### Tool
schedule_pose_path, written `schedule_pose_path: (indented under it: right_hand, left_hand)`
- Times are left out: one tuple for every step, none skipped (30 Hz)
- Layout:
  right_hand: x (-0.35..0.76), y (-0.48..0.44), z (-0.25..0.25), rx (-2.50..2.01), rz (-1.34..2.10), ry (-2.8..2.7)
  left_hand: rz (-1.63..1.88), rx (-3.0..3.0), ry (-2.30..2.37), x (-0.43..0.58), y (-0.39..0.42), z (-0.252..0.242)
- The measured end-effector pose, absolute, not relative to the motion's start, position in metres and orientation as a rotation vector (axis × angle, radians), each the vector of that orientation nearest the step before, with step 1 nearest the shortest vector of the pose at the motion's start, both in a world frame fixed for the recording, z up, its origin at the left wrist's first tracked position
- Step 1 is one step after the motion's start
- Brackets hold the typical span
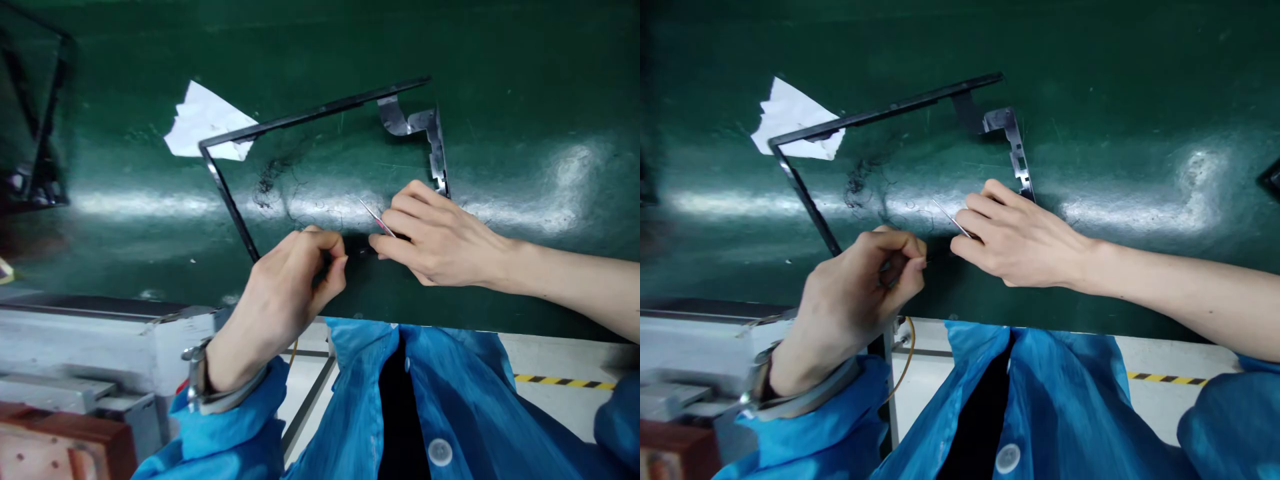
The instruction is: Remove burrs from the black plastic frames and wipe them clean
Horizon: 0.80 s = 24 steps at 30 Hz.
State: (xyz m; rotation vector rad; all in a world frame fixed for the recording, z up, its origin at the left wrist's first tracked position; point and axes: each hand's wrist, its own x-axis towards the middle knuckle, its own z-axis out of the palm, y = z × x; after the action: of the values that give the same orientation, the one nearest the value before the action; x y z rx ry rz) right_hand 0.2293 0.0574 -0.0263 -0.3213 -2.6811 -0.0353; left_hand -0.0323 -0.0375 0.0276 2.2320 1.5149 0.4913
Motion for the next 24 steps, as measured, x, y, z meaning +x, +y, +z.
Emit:
schedule_pose_path:
  right_hand:
    - [0.229, 0.057, -0.027, -0.320, -0.038, -2.669]
    - [0.228, 0.057, -0.027, -0.319, -0.041, -2.661]
    - [0.228, 0.057, -0.028, -0.319, -0.042, -2.658]
    - [0.228, 0.057, -0.028, -0.320, -0.042, -2.665]
    - [0.228, 0.056, -0.029, -0.322, -0.040, -2.675]
    - [0.228, 0.056, -0.029, -0.322, -0.037, -2.686]
    - [0.228, 0.056, -0.029, -0.324, -0.036, -2.694]
    - [0.228, 0.056, -0.029, -0.322, -0.039, -2.698]
    - [0.228, 0.056, -0.029, -0.321, -0.045, -2.696]
    - [0.228, 0.056, -0.029, -0.321, -0.056, -2.691]
    - [0.228, 0.056, -0.028, -0.322, -0.069, -2.682]
    - [0.228, 0.056, -0.028, -0.322, -0.082, -2.674]
    - [0.228, 0.056, -0.028, -0.321, -0.096, -2.665]
    - [0.228, 0.057, -0.027, -0.320, -0.107, -2.659]
    - [0.228, 0.057, -0.027, -0.320, -0.118, -2.655]
    - [0.228, 0.057, -0.026, -0.319, -0.129, -2.657]
    - [0.228, 0.057, -0.026, -0.317, -0.138, -2.664]
    - [0.228, 0.057, -0.025, -0.316, -0.146, -2.671]
    - [0.228, 0.057, -0.025, -0.317, -0.151, -2.677]
    - [0.228, 0.056, -0.025, -0.316, -0.155, -2.681]
    - [0.228, 0.056, -0.024, -0.312, -0.159, -2.682]
    - [0.228, 0.056, -0.024, -0.310, -0.162, -2.679]
    - [0.228, 0.056, -0.024, -0.310, -0.165, -2.674]
    - [0.228, 0.055, -0.024, -0.307, -0.165, -2.669]
  left_hand:
    - [0.437, 2.249, 1.509, -0.037, -0.039, 0.033]
    - [0.369, 2.263, 1.510, -0.043, -0.040, 0.039]
    - [0.298, 2.271, 1.522, -0.049, -0.043, 0.045]
    - [0.232, 2.271, 1.543, -0.054, -0.046, 0.051]
    - [0.186, 2.266, 1.567, -0.059, -0.049, 0.056]
    - [0.171, 2.266, 1.579, -0.062, -0.052, 0.059]
    - [0.187, 2.273, 1.583, -0.064, -0.054, 0.060]
    - [0.227, 2.286, 1.582, -0.064, -0.056, 0.059]
    - [0.282, 2.304, 1.578, -0.062, -0.057, 0.056]
    - [0.346, 2.322, 1.578, -0.059, -0.057, 0.052]
    - [0.408, 2.338, 1.584, -0.055, -0.057, 0.047]
    - [0.453, 2.348, 1.588, -0.050, -0.057, 0.041]
    - [0.479, 2.355, 1.584, -0.046, -0.056, 0.036]
    - [0.489, 2.360, 1.575, -0.043, -0.055, 0.031]
    - [0.488, 2.365, 1.566, -0.041, -0.054, 0.028]
    - [0.481, 2.371, 1.560, -0.039, -0.053, 0.026]
    - [0.472, 2.377, 1.560, -0.038, -0.052, 0.024]
    - [0.465, 2.380, 1.558, -0.038, -0.051, 0.024]
    - [0.451, 2.374, 1.558, -0.038, -0.050, 0.024]
    - [0.431, 2.360, 1.554, -0.039, -0.049, 0.024]
    - [0.407, 2.345, 1.541, -0.039, -0.047, 0.024]
    - [0.386, 2.330, 1.526, -0.039, -0.046, 0.024]
    - [0.371, 2.316, 1.511, -0.039, -0.044, 0.024]
    - [0.360, 2.304, 1.498, -0.039, -0.041, 0.023]
